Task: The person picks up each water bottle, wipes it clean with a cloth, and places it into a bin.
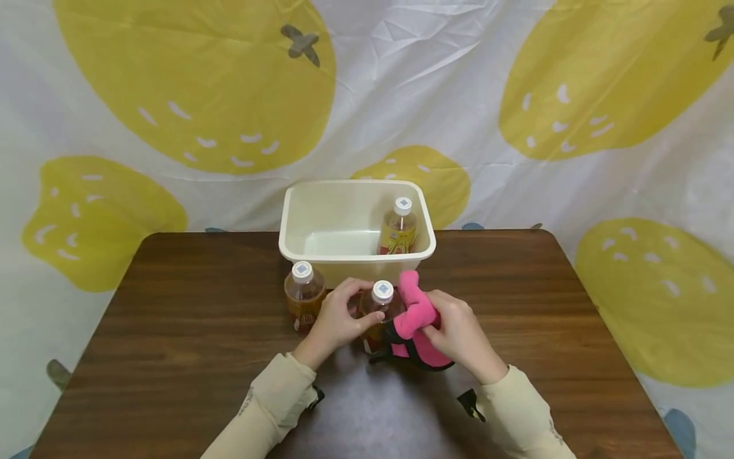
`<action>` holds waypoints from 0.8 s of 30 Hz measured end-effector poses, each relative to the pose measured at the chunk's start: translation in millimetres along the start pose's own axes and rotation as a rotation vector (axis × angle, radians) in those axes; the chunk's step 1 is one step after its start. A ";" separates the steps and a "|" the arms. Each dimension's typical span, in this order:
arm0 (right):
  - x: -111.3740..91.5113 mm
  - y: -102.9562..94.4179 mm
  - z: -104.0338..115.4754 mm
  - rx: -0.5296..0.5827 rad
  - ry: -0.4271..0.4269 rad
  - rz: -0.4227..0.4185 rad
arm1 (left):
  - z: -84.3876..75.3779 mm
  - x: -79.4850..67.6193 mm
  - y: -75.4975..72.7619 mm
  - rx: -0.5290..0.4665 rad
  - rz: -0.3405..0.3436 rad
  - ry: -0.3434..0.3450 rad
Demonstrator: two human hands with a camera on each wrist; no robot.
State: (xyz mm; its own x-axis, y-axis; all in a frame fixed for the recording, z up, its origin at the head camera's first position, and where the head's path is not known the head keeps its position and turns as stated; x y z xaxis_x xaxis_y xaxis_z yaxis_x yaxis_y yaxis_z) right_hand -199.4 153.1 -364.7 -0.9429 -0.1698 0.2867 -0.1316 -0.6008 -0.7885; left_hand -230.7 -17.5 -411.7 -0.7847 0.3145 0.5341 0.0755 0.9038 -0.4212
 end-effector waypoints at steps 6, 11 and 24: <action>-11.2 -17.1 -18.8 -0.088 0.038 -0.012 | 1.9 0.2 -1.5 -0.008 -0.004 -0.008; -17.3 -24.2 -31.2 -0.206 0.069 0.016 | 3.0 -0.3 -1.1 -0.012 0.001 -0.014; -24.5 3.8 -76.5 -0.471 0.101 0.166 | 2.3 -1.4 0.8 0.002 -0.002 0.011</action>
State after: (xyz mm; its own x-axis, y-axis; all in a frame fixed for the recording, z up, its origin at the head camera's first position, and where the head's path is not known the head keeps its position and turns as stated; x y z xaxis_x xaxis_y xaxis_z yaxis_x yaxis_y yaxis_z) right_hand -200.2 214.7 -416.4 -0.9846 -0.1422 0.1013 -0.0795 -0.1513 -0.9853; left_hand -231.0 -17.9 -414.5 -0.7779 0.3156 0.5433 0.0721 0.9038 -0.4217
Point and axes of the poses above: each hand's wrist, its own x-axis towards the middle knuckle, its own y-axis out of the palm, z = x × y, the point moved 7 cm from there along x, towards the middle knuckle, and after that the axes turned 15 degrees about y, right-handed, at the moved point
